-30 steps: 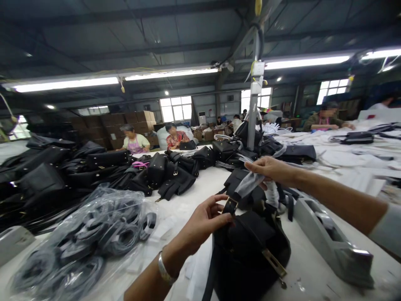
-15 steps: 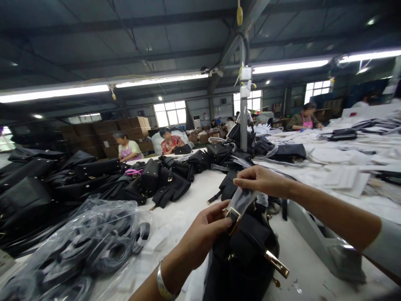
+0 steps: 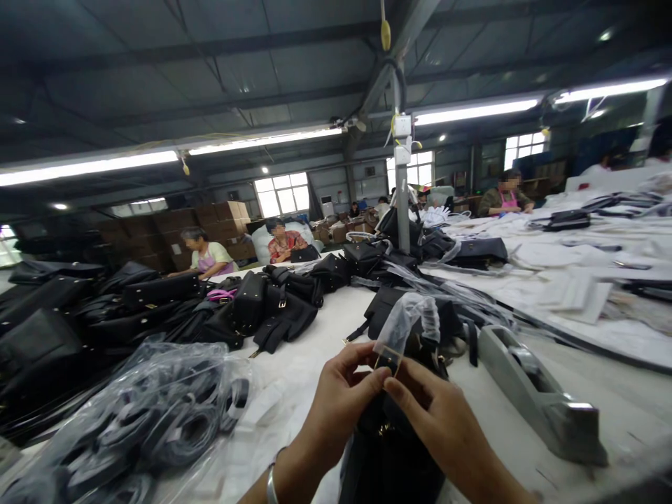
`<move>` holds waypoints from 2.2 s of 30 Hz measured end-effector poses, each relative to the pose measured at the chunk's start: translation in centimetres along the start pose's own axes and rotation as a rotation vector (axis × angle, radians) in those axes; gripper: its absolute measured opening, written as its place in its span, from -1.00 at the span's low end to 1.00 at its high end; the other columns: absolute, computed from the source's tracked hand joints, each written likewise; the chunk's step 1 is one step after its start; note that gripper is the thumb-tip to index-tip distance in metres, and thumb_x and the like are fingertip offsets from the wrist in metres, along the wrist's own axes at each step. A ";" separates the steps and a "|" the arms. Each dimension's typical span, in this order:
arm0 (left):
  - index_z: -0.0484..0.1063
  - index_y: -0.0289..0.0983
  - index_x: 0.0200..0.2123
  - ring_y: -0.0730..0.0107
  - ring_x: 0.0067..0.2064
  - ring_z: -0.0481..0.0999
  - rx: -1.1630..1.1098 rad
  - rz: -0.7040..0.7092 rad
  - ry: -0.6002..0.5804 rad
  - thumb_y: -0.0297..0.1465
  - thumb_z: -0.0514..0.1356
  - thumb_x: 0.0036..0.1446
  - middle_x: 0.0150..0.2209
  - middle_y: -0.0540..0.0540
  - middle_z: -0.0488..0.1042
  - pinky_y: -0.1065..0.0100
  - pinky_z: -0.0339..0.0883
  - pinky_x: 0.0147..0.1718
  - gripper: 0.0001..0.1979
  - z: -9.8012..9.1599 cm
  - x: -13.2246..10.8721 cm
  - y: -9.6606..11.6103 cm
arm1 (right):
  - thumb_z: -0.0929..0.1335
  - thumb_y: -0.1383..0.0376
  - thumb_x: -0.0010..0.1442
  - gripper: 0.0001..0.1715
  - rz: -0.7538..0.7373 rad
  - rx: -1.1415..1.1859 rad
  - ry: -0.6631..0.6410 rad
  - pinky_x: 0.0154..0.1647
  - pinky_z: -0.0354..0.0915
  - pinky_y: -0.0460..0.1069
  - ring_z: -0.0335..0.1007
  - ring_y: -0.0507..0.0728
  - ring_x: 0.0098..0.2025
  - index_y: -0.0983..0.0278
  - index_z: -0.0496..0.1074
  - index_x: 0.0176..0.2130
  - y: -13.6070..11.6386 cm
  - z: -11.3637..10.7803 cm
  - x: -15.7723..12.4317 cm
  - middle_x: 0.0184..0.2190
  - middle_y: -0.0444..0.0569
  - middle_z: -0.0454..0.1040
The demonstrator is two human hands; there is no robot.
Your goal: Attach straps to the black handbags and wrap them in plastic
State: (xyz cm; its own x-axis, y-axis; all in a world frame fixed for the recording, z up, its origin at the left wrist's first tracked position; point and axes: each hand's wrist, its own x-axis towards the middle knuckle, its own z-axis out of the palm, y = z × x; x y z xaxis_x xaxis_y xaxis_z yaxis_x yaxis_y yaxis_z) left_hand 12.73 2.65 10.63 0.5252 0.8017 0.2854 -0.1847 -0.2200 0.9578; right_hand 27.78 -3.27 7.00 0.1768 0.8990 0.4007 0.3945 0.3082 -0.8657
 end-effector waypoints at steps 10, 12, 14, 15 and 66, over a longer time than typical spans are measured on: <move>0.64 -0.23 -0.16 0.19 -0.02 0.48 0.256 0.103 0.038 -0.24 0.25 0.21 -0.09 -0.14 0.54 0.31 0.31 -0.08 -0.75 -0.7 1.6 2.8 | 0.38 -0.03 0.24 -0.51 0.091 0.512 0.103 -0.07 0.43 -0.01 0.55 0.19 -0.15 0.26 0.56 -0.03 -2.0 1.9 -0.2 -0.15 0.03 0.64; 0.61 -0.30 -0.10 0.23 -0.16 0.53 0.195 -0.040 -0.065 -0.10 0.15 0.27 -0.21 -0.16 0.59 0.31 0.35 -0.18 -0.58 -0.5 2.9 3.2 | 0.36 -0.02 0.27 -0.52 0.082 0.511 0.113 -0.10 0.42 -0.02 0.54 0.18 -0.17 0.26 0.56 -0.04 -2.1 2.2 -0.2 -0.21 0.01 0.63; 0.62 -0.38 -0.14 0.31 -0.34 0.51 0.183 -0.171 -0.198 -0.01 0.12 0.26 -0.32 -0.19 0.60 0.38 0.30 -0.40 -0.46 -0.1 4.1 3.4 | 0.34 -0.01 0.29 -0.55 0.066 0.534 0.113 -0.11 0.39 -0.03 0.52 0.17 -0.17 0.24 0.55 -0.04 -1.9 2.6 -0.1 -0.22 -0.01 0.62; 0.63 -0.40 -0.17 0.35 -0.40 0.49 0.185 -0.204 -0.243 -0.01 0.14 0.25 -0.33 -0.21 0.61 0.42 0.23 -0.49 -0.45 0.1 4.6 3.5 | 0.33 0.00 0.31 -0.57 0.061 0.557 0.108 -0.11 0.38 -0.03 0.51 0.16 -0.18 0.24 0.55 -0.05 -1.8 2.7 0.0 -0.21 -0.01 0.61; 0.65 -0.19 -0.23 0.26 -0.17 0.59 0.769 0.272 -0.039 -0.37 0.30 0.18 -0.14 -0.14 0.58 0.41 0.43 -0.25 -0.88 -0.3 1.7 3.8 | 0.51 -0.02 0.07 -0.59 0.225 0.744 0.126 -0.21 0.40 0.02 0.56 0.22 -0.26 0.25 0.63 -0.25 0.8 3.3 -1.0 -0.33 0.01 0.66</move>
State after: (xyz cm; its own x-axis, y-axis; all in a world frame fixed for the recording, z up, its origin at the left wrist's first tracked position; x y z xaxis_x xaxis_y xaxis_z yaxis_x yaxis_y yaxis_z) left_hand 12.66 3.38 14.76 0.5753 0.6483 0.4987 0.3044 -0.7356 0.6051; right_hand 24.88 -2.93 4.93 0.2996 0.9361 0.1844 -0.3624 0.2905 -0.8856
